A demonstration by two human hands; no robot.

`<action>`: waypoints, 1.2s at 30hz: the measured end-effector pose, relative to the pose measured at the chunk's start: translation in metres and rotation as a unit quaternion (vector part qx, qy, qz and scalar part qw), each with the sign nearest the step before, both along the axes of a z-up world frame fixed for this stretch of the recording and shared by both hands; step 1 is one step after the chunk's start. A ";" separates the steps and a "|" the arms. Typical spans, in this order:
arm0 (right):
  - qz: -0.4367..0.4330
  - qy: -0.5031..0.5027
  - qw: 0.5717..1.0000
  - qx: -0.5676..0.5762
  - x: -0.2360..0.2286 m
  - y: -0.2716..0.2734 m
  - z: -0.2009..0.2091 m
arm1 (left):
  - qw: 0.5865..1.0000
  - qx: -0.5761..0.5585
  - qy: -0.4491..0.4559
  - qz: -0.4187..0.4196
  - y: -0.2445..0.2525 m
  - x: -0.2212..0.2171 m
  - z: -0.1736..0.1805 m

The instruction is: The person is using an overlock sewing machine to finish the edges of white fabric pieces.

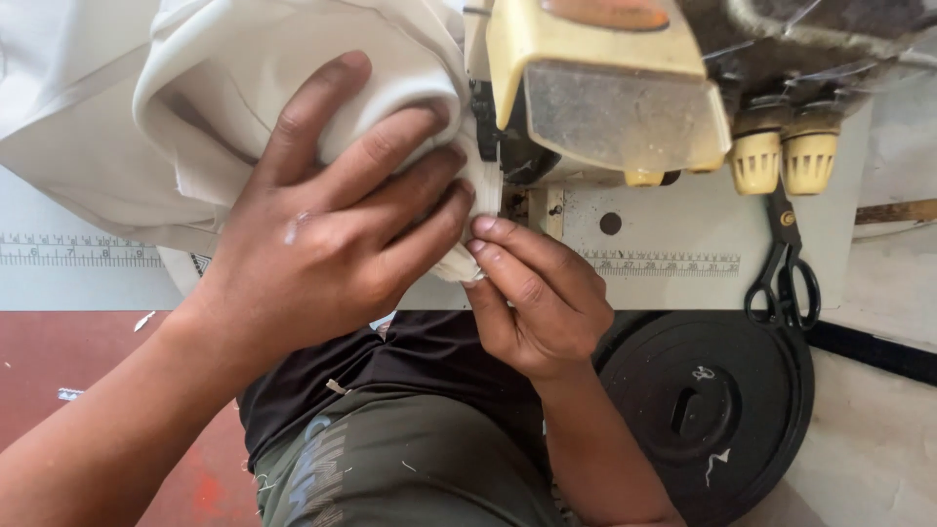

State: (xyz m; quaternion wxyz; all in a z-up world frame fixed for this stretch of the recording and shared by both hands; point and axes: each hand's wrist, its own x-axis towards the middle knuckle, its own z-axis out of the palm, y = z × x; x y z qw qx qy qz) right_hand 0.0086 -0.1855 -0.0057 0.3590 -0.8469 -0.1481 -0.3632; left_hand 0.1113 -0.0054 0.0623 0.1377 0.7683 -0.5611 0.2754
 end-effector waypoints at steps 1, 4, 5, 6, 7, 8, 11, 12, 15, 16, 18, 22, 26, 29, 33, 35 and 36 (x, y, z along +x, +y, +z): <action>0.001 -0.003 1.000 -0.017 0.003 -0.001 0.001 | 1.000 0.004 -0.003 0.019 -0.001 0.001 0.002; -0.006 -0.019 0.999 -0.029 0.014 -0.001 0.001 | 0.998 0.013 0.015 0.053 -0.001 0.002 0.002; -0.017 -0.030 0.999 -0.026 0.018 0.001 -0.001 | 0.997 0.018 0.039 0.064 0.001 0.002 0.001; -0.013 -0.031 0.999 -0.023 0.021 0.000 0.002 | 0.997 0.020 0.038 0.068 0.002 0.000 0.003; -0.017 -0.037 0.998 -0.045 0.024 0.000 0.004 | 0.996 0.019 0.064 0.067 0.004 -0.001 0.004; -0.020 -0.041 0.997 -0.064 0.026 0.001 0.006 | 0.993 0.019 0.091 0.066 0.008 -0.004 0.005; -0.021 -0.081 0.992 -0.099 0.033 0.002 0.015 | 0.985 -0.154 0.076 0.033 0.012 -0.024 0.009; -0.022 -0.080 0.992 -0.097 0.035 0.001 0.015 | 0.985 -0.152 0.077 0.032 0.015 -0.035 0.010; -0.033 -0.116 0.986 -0.116 0.040 -0.002 0.016 | 0.974 -0.164 0.110 0.111 0.017 -0.059 0.006; -0.024 -0.113 0.987 -0.109 0.041 -0.002 0.017 | 0.969 -0.151 0.138 0.138 0.017 -0.061 0.001; -0.011 -0.112 0.989 -0.101 0.040 0.004 0.022 | 0.962 -0.137 0.164 0.170 0.018 -0.059 -0.011; -0.024 -0.017 1.000 -0.005 0.030 0.021 0.033 | 0.954 -0.149 0.053 0.255 0.024 -0.035 -0.016; -0.024 0.068 0.994 0.078 0.019 0.030 0.040 | 0.968 -0.166 -0.016 0.189 0.024 -0.008 -0.004; 0.013 0.068 0.995 0.074 0.017 0.027 0.040 | 0.980 -0.155 0.100 0.074 0.030 -0.005 0.010; 0.017 0.036 0.999 0.010 0.013 0.013 0.029 | 0.986 -0.098 0.132 -0.009 0.025 -0.025 0.033; 0.013 -0.010 1.000 -0.021 0.005 0.008 0.021 | 0.988 -0.144 0.044 -0.015 0.018 -0.033 0.022; 0.011 -0.010 1.000 -0.024 -0.002 0.007 0.027 | 0.988 -0.147 0.044 -0.017 0.017 -0.037 0.007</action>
